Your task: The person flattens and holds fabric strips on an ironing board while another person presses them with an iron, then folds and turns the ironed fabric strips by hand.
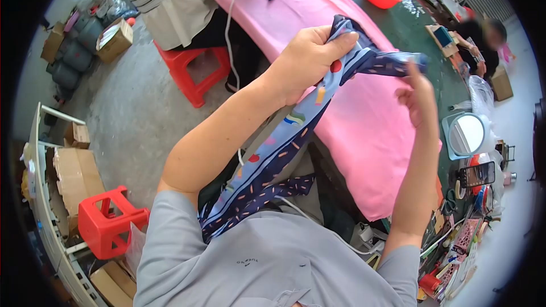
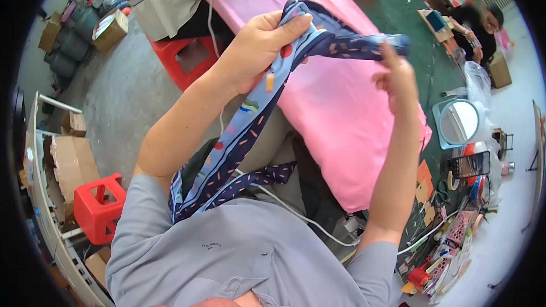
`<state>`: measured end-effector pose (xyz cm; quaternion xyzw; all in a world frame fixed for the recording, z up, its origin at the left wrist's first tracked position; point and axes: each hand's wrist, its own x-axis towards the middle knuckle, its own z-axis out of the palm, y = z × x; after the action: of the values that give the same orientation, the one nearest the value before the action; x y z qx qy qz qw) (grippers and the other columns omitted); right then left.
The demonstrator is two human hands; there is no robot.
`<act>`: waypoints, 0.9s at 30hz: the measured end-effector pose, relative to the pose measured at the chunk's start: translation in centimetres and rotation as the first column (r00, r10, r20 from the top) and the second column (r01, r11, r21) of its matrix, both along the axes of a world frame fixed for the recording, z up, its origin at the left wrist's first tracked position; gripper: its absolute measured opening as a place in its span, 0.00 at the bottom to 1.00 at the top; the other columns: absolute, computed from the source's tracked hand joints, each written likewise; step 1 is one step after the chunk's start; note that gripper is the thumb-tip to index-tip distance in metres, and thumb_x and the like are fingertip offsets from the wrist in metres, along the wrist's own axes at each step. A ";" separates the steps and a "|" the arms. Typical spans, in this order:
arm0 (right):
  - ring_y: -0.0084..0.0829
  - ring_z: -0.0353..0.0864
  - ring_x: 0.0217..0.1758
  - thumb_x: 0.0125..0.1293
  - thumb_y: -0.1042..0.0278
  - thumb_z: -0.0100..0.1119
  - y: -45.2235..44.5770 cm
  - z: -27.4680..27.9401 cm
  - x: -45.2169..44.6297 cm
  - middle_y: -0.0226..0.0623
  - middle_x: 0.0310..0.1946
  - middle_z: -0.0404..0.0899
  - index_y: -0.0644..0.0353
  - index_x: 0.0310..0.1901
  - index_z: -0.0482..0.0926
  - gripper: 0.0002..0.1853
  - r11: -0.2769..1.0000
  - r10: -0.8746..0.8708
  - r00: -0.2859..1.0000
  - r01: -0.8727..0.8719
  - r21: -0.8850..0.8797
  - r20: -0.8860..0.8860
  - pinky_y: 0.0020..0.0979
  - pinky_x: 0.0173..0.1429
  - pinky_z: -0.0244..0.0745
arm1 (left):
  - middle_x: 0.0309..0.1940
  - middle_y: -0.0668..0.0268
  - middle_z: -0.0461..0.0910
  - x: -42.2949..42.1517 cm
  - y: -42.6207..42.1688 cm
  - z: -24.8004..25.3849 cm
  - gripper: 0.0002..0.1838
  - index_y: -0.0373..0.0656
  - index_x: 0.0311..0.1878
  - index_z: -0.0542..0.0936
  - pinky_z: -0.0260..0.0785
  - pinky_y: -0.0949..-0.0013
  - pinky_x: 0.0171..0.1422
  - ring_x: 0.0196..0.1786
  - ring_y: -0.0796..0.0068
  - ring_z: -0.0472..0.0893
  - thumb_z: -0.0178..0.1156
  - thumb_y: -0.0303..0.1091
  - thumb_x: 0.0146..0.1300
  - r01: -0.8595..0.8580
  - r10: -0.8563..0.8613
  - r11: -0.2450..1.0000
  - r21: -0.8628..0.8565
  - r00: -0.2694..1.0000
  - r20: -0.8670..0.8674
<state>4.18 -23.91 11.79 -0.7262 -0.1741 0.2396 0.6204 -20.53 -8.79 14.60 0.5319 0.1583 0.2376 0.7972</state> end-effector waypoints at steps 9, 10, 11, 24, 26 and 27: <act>0.24 0.78 0.25 0.75 0.40 0.55 -1.4 -0.3 -7.9 0.35 0.26 0.81 0.63 0.39 0.84 0.28 0.962 0.271 0.922 -0.254 0.096 -0.277 0.22 0.33 0.71 | 0.23 0.72 0.76 4.0 -2.7 -5.0 0.11 0.40 0.36 0.81 0.61 0.79 0.26 0.23 0.85 0.68 0.58 0.35 0.75 0.007 -0.002 0.997 0.083 0.999 -0.054; 0.24 0.78 0.25 0.75 0.40 0.55 -1.4 -0.8 -8.3 0.35 0.26 0.81 0.63 0.39 0.84 0.28 0.964 0.264 0.924 -0.247 0.097 -0.277 0.22 0.33 0.71 | 0.23 0.72 0.76 4.0 -3.2 -5.5 0.11 0.40 0.36 0.81 0.61 0.79 0.26 0.23 0.85 0.68 0.58 0.35 0.75 0.015 -0.010 0.996 0.083 0.998 -0.054; 0.24 0.78 0.26 0.76 0.43 0.55 -1.3 -1.7 -8.6 0.34 0.26 0.81 0.62 0.39 0.83 0.25 0.972 0.231 0.953 -0.216 0.096 -0.196 0.22 0.33 0.71 | 0.23 0.71 0.77 4.1 -3.7 -6.0 0.12 0.39 0.36 0.81 0.62 0.78 0.27 0.23 0.85 0.69 0.58 0.35 0.75 0.023 -0.018 0.996 0.084 0.998 -0.065; 0.15 0.64 0.18 0.81 0.61 0.52 -2.0 -3.7 -7.0 0.24 0.23 0.73 0.56 0.37 0.79 0.13 0.947 -0.162 0.987 0.151 0.282 0.018 0.18 0.25 0.62 | 0.26 0.65 0.81 2.2 -1.5 -6.3 0.14 0.37 0.39 0.82 0.72 0.69 0.30 0.23 0.71 0.77 0.59 0.40 0.72 0.594 -0.155 0.461 0.659 0.785 -0.599; 0.13 0.58 0.16 0.80 0.59 0.53 -3.5 -3.7 -5.1 0.20 0.20 0.68 0.53 0.36 0.77 0.13 0.940 -0.236 0.971 0.241 0.242 -0.047 0.18 0.21 0.53 | 0.26 0.62 0.82 2.1 1.0 -2.9 0.16 0.37 0.41 0.82 0.74 0.66 0.29 0.23 0.66 0.78 0.56 0.41 0.71 0.730 -0.149 0.405 0.550 0.647 -0.748; 0.13 0.58 0.16 0.80 0.59 0.53 -4.3 -4.1 -4.2 0.20 0.20 0.68 0.53 0.36 0.77 0.13 0.938 -0.240 0.970 0.244 0.245 -0.047 0.18 0.21 0.53 | 0.26 0.63 0.82 2.4 2.1 -0.9 0.16 0.37 0.41 0.83 0.74 0.66 0.28 0.22 0.67 0.77 0.55 0.42 0.70 0.702 -0.103 0.460 0.543 0.650 -0.753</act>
<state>-0.03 -28.22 7.74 -0.6566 -0.1071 0.1440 0.7326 -18.17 -6.67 13.66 0.8987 0.1455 -0.1214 0.3954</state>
